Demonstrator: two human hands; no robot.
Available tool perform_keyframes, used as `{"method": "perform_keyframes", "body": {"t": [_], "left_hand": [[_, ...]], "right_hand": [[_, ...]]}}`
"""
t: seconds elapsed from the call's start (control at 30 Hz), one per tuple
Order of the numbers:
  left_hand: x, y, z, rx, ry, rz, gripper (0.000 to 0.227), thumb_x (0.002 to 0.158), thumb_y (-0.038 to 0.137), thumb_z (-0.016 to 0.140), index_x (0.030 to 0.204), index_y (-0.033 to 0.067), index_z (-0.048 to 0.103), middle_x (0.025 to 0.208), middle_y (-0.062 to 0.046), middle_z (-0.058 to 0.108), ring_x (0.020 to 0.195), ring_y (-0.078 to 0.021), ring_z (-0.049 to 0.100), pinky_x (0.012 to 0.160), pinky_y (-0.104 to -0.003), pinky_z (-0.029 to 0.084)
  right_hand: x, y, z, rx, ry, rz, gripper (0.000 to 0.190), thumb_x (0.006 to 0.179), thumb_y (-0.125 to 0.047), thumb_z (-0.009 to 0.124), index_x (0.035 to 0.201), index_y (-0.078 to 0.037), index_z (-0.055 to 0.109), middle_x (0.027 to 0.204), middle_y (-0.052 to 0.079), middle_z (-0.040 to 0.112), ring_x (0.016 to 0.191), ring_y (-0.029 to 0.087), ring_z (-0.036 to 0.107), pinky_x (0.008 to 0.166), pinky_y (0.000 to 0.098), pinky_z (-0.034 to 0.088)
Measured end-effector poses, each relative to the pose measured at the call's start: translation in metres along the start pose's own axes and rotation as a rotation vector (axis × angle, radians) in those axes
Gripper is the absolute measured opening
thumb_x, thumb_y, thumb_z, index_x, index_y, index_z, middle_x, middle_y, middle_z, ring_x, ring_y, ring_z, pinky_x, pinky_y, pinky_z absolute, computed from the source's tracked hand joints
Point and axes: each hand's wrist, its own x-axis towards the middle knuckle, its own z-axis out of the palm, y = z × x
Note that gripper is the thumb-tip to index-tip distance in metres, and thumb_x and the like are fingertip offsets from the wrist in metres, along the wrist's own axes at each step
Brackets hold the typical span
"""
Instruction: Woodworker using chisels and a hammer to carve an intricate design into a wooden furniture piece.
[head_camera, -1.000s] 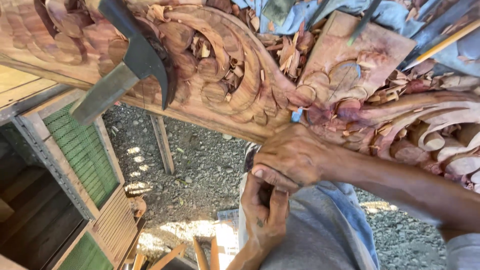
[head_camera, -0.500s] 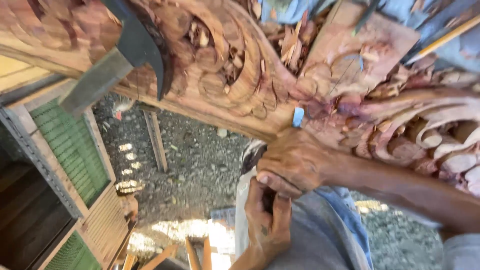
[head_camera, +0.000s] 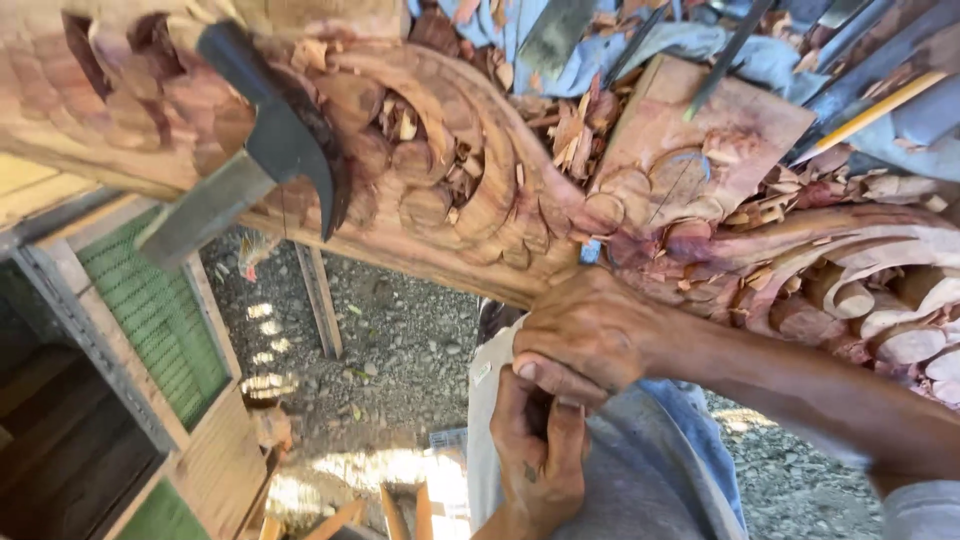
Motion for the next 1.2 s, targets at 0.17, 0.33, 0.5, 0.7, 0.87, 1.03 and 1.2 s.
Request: {"method": "perform_keyframes", "body": {"t": [0.17, 0.33, 0.5, 0.7, 0.87, 1.03, 1.2], "left_hand": [[-0.005, -0.003, -0.003, 0.123, -0.064, 0.050, 0.013, 0.107, 0.016, 0.052, 0.109, 0.0033, 0.051, 0.079, 0.001, 0.055, 0.063, -0.0035, 0.045, 0.057, -0.022, 0.036], [-0.017, -0.014, -0.006, 0.111, -0.038, 0.025, 0.016, 0.105, 0.015, 0.052, 0.115, 0.0036, 0.051, 0.081, 0.002, 0.053, 0.068, -0.0038, 0.046, 0.061, -0.023, 0.038], [-0.014, -0.021, -0.007, 0.138, -0.036, 0.049, 0.013, 0.106, 0.015, 0.053, 0.112, 0.0034, 0.051, 0.076, 0.002, 0.052, 0.064, -0.0048, 0.046, 0.058, -0.023, 0.037], [-0.003, -0.012, 0.004, 0.031, -0.066, 0.112, 0.014, 0.107, 0.013, 0.052, 0.116, 0.0029, 0.048, 0.075, 0.001, 0.054, 0.061, -0.0049, 0.047, 0.054, -0.025, 0.038], [-0.012, 0.003, -0.004, 0.532, -0.023, 0.583, 0.015, 0.105, 0.009, 0.051, 0.116, -0.0013, 0.050, 0.084, -0.015, 0.060, 0.061, -0.0106, 0.053, 0.052, -0.026, 0.042], [-0.053, -0.008, -0.040, 0.557, -0.311, 0.819, 0.014, 0.111, 0.016, 0.056, 0.115, 0.0031, 0.057, 0.101, -0.019, 0.070, 0.082, -0.0233, 0.073, 0.070, -0.032, 0.061], [-0.021, 0.011, -0.040, 0.071, -0.270, 0.218, 0.038, 0.108, 0.027, 0.055, 0.130, -0.0022, 0.045, 0.097, -0.010, 0.070, 0.080, -0.0138, 0.058, 0.072, -0.028, 0.048]], "right_hand": [[-0.004, -0.001, 0.005, -0.084, 0.037, -0.011, 0.029, 0.099, -0.021, 0.053, 0.072, -0.010, 0.058, 0.058, 0.006, 0.049, 0.050, 0.027, 0.052, 0.050, 0.0428, 0.044], [-0.008, -0.009, 0.011, -0.025, 0.014, 0.026, 0.029, 0.101, -0.020, 0.052, 0.075, -0.010, 0.057, 0.064, 0.007, 0.052, 0.055, 0.028, 0.053, 0.054, 0.0434, 0.043], [-0.008, -0.006, 0.009, -0.030, 0.004, 0.013, 0.028, 0.101, -0.022, 0.052, 0.077, -0.009, 0.058, 0.065, 0.007, 0.053, 0.056, 0.028, 0.055, 0.053, 0.0426, 0.044], [-0.011, 0.007, 0.007, -0.054, -0.055, 0.014, 0.036, 0.100, -0.024, 0.053, 0.066, -0.013, 0.053, 0.055, 0.003, 0.049, 0.047, 0.024, 0.050, 0.049, 0.0425, 0.045], [-0.034, -0.031, 0.007, -0.154, -0.110, -0.095, 0.028, 0.097, -0.030, 0.054, 0.079, -0.009, 0.059, 0.061, 0.006, 0.050, 0.052, 0.024, 0.049, 0.049, 0.0412, 0.039], [-0.040, -0.059, 0.020, -0.406, -0.104, -0.297, 0.035, 0.096, -0.040, 0.056, 0.097, -0.007, 0.066, 0.066, 0.005, 0.052, 0.050, 0.018, 0.047, 0.044, 0.0368, 0.031], [-0.008, -0.029, 0.035, -0.183, -0.094, 0.071, 0.038, 0.104, -0.046, 0.051, 0.097, -0.010, 0.059, 0.070, 0.006, 0.055, 0.061, 0.025, 0.053, 0.057, 0.0419, 0.043]]}}
